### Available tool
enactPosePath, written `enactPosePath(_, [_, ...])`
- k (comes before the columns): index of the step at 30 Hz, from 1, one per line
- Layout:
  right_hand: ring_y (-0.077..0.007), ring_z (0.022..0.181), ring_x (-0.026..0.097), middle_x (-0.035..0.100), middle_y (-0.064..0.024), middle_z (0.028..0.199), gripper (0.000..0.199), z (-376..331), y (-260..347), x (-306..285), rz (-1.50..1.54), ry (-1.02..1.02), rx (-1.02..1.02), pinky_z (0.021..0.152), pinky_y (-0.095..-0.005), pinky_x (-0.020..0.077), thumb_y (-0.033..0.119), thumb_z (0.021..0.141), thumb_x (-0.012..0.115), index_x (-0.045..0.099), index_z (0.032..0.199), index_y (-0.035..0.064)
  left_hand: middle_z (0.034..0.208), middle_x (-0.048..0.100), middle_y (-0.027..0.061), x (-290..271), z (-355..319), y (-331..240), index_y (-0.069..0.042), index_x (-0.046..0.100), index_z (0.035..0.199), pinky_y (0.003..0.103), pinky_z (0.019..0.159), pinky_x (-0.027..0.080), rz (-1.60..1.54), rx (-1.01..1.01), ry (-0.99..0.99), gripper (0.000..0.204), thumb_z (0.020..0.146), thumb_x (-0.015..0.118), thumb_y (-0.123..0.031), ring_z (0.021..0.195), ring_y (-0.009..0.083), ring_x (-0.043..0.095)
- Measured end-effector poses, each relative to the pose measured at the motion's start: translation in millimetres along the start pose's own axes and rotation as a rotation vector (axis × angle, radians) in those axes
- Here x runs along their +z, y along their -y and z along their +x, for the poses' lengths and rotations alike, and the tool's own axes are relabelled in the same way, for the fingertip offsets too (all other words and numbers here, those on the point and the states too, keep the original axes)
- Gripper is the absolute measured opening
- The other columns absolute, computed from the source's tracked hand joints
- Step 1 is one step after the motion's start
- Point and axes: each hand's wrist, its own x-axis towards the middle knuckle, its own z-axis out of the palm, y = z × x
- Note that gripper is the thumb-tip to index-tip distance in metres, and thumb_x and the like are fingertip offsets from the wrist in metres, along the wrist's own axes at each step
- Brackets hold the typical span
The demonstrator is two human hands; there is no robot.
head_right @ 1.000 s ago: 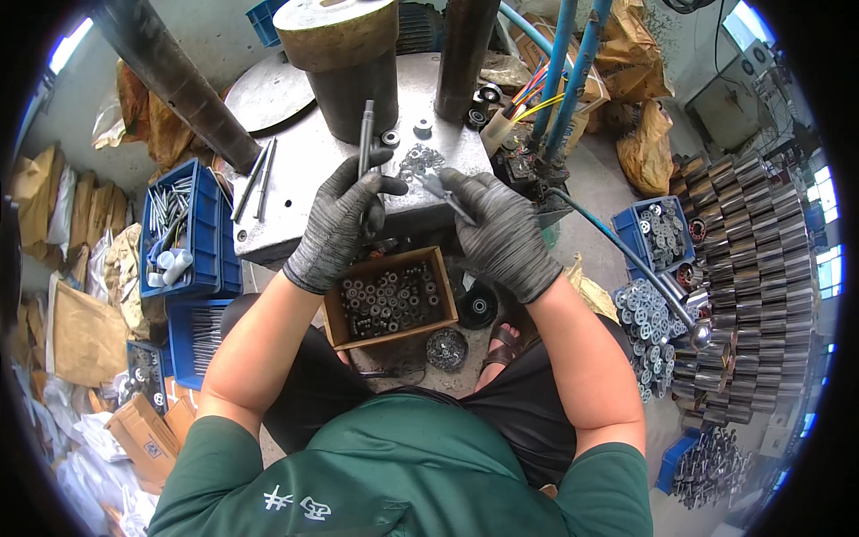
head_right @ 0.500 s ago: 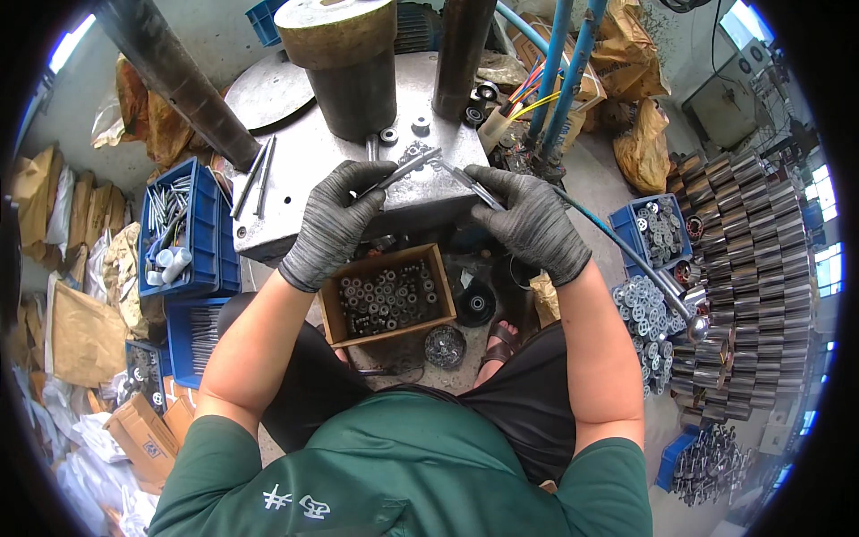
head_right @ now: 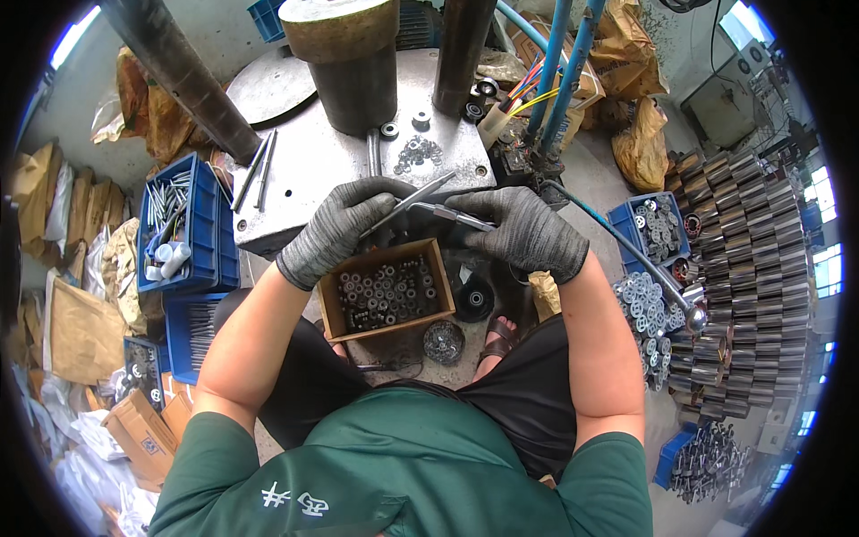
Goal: Manually assemble small metal components including rods, spacers, and pins on an industrial workstation.
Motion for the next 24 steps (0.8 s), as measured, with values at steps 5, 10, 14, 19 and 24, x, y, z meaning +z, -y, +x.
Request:
enactPosePath(5, [-0.0159, 0.102, 0.07, 0.074, -0.0146, 0.113, 0.046, 2, -12, 4, 0.006, 0.013, -0.062, 0.094, -0.031, 0.0534, 0.008, 0.082, 0.072, 0.067, 0.128, 0.0039, 0.084, 0.068, 0.0032, 1, 1, 1, -0.004, 0.064, 0.127, 0.021, 0.055, 0.048, -0.107, -0.111, 0.029, 0.031, 0.101, 0.053, -0.017, 0.061, 0.0057, 0.057])
enactPosePath(10, [-0.0163, 0.104, 0.069, 0.074, -0.014, 0.114, 0.05, 2, -16, 2, 0.003, 0.015, -0.055, 0.095, -0.0317, 0.0532, 0.008, 0.08, 0.076, 0.066, 0.128, 0.0024, 0.082, 0.069, 0.0083, 2, 2, 2, 0.004, 0.058, 0.129, 0.019, 0.045, 0.043, -0.353, -0.214, 0.023, 0.036, 0.1, 0.057, -0.016, 0.049, 0.0083, 0.057])
enactPosePath(14, [-0.0165, 0.106, 0.069, 0.073, -0.0137, 0.116, 0.05, 2, -10, -1, -0.099, 0.039, -0.107, 0.096, -0.0319, 0.0531, 0.006, 0.08, 0.077, 0.066, 0.129, 0.002, 0.078, 0.068, 0.0093, 3, 0, -5, 0.008, 0.052, 0.135, 0.019, 0.039, 0.04, -0.483, -0.22, 0.147, 0.044, 0.099, 0.053, -0.017, 0.045, 0.0097, 0.055])
enactPosePath(19, [-0.0155, 0.109, 0.064, 0.072, -0.0094, 0.113, 0.06, 7, -29, 9, 0.008, -0.028, -0.238, 0.096, -0.0319, 0.0515, 0.001, 0.077, 0.078, 0.06, 0.135, 0.0007, 0.082, 0.07, 0.0087, 0, 3, 2, 0.006, 0.056, 0.13, 0.02, 0.045, 0.049, -0.617, -0.206, 0.277, 0.042, 0.101, 0.054, -0.025, 0.05, 0.011, 0.061])
enactPosePath(24, [-0.0091, 0.099, 0.062, 0.07, -0.003, 0.106, 0.05, 3, -28, 13, 0.263, 0.115, -0.001, 0.091, -0.0291, 0.0522, 0.012, 0.086, 0.076, 0.062, 0.133, 0.0031, 0.079, 0.072, 0.0131, 0, -1, 2, 0.006, 0.058, 0.129, 0.022, 0.044, 0.05, -0.664, -0.185, 0.205, 0.052, 0.1, 0.057, -0.037, 0.049, 0.0151, 0.063])
